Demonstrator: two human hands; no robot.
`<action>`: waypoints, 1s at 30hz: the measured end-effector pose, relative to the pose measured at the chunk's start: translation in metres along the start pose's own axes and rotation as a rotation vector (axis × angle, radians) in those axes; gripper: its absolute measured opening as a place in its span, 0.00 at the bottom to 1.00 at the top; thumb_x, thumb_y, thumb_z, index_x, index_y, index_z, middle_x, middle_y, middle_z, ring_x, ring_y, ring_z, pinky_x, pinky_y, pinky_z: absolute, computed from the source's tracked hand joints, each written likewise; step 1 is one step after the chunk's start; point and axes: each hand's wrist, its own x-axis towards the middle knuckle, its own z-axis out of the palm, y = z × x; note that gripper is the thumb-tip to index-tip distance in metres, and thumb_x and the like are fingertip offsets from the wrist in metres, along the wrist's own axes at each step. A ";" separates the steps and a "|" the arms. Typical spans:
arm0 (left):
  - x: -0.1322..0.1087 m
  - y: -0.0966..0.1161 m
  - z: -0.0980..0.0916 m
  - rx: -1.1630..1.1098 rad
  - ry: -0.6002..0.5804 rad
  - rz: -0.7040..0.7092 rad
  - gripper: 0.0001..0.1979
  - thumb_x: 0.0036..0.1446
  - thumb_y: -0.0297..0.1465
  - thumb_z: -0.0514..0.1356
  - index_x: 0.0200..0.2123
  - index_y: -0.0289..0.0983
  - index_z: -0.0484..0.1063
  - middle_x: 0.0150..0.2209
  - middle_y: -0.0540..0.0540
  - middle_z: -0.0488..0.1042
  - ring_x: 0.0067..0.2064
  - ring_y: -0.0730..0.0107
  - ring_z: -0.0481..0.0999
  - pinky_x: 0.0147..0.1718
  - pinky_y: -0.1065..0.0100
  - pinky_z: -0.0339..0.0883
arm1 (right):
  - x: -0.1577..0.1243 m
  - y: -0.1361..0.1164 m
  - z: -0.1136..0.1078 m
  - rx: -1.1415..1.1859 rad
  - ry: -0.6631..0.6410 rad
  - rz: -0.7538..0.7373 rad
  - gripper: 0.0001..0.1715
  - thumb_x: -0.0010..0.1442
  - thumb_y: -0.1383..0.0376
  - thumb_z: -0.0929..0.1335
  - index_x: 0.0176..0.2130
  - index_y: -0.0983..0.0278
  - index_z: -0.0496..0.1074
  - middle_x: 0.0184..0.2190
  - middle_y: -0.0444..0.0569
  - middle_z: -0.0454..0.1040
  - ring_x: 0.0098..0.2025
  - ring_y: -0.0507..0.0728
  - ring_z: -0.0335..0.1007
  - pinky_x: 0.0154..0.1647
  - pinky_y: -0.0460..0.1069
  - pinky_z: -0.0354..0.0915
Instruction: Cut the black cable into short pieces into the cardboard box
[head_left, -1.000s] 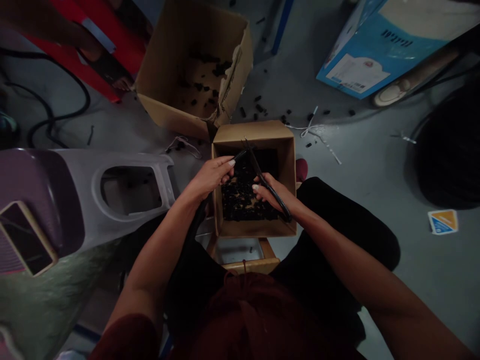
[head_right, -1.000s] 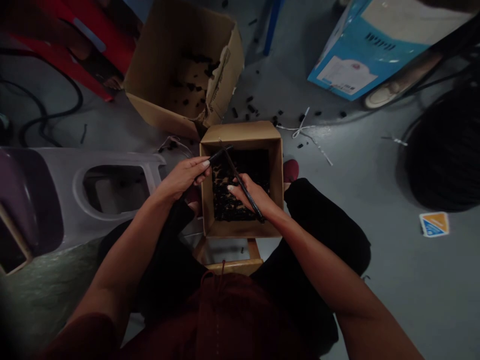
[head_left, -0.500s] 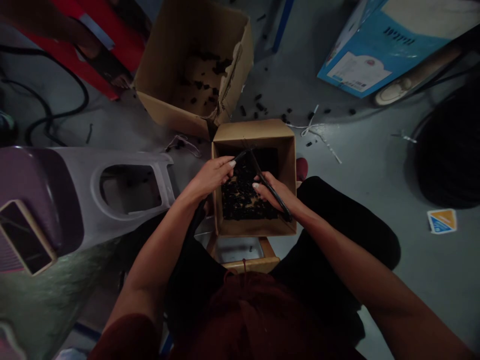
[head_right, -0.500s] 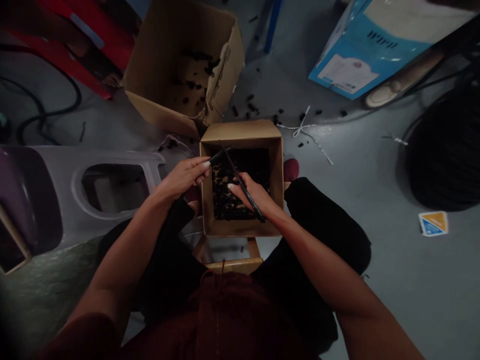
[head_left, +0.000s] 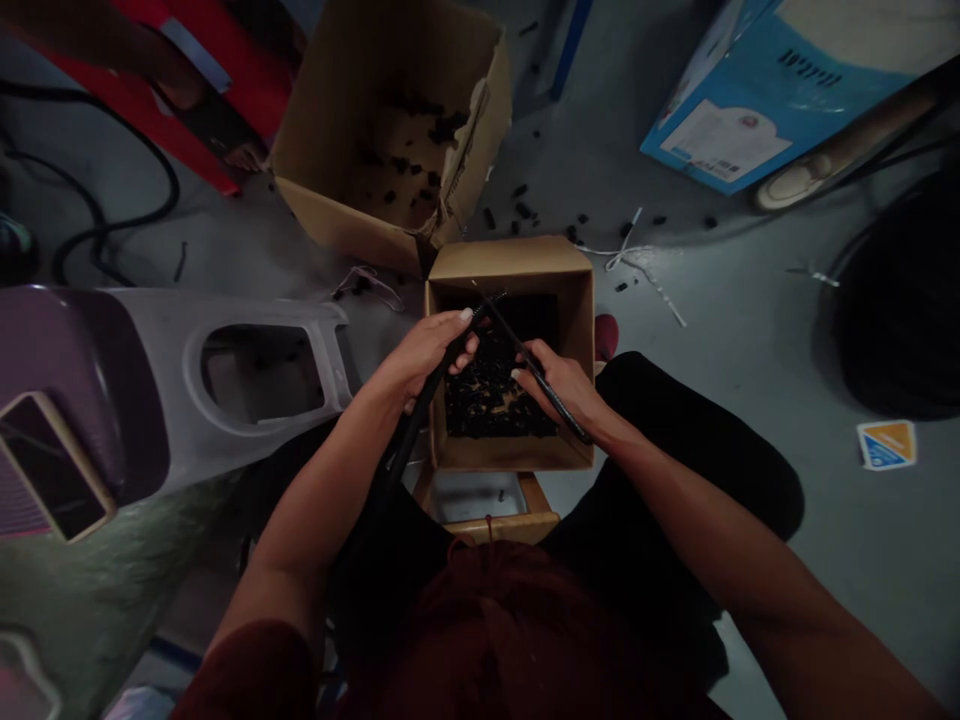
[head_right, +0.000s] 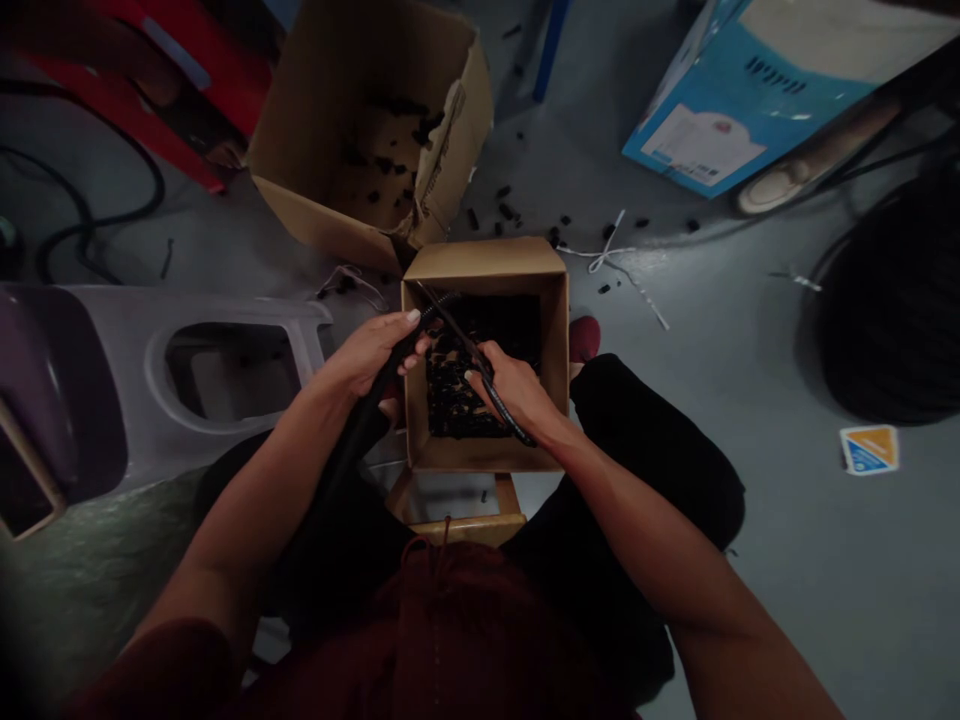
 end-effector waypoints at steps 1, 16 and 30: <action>0.000 0.000 -0.001 -0.050 -0.025 -0.013 0.14 0.57 0.39 0.56 0.35 0.32 0.68 0.23 0.51 0.64 0.19 0.84 0.60 0.14 0.80 0.50 | 0.000 0.000 0.000 -0.013 0.002 -0.008 0.14 0.57 0.59 0.62 0.44 0.60 0.64 0.32 0.48 0.73 0.32 0.58 0.69 0.31 0.48 0.59; 0.001 -0.002 -0.002 0.055 -0.036 -0.029 0.12 0.56 0.37 0.56 0.33 0.33 0.67 0.23 0.53 0.62 0.17 0.85 0.55 0.14 0.79 0.44 | 0.002 0.006 0.006 -0.028 -0.065 -0.037 0.17 0.59 0.59 0.62 0.47 0.62 0.61 0.38 0.51 0.74 0.37 0.58 0.71 0.35 0.48 0.62; 0.001 -0.016 -0.006 1.103 0.124 0.243 0.12 0.59 0.33 0.49 0.31 0.35 0.69 0.26 0.49 0.69 0.27 0.73 0.65 0.27 0.72 0.52 | 0.001 -0.002 0.002 0.080 -0.274 0.000 0.17 0.62 0.57 0.60 0.47 0.63 0.60 0.43 0.52 0.73 0.42 0.57 0.70 0.42 0.49 0.64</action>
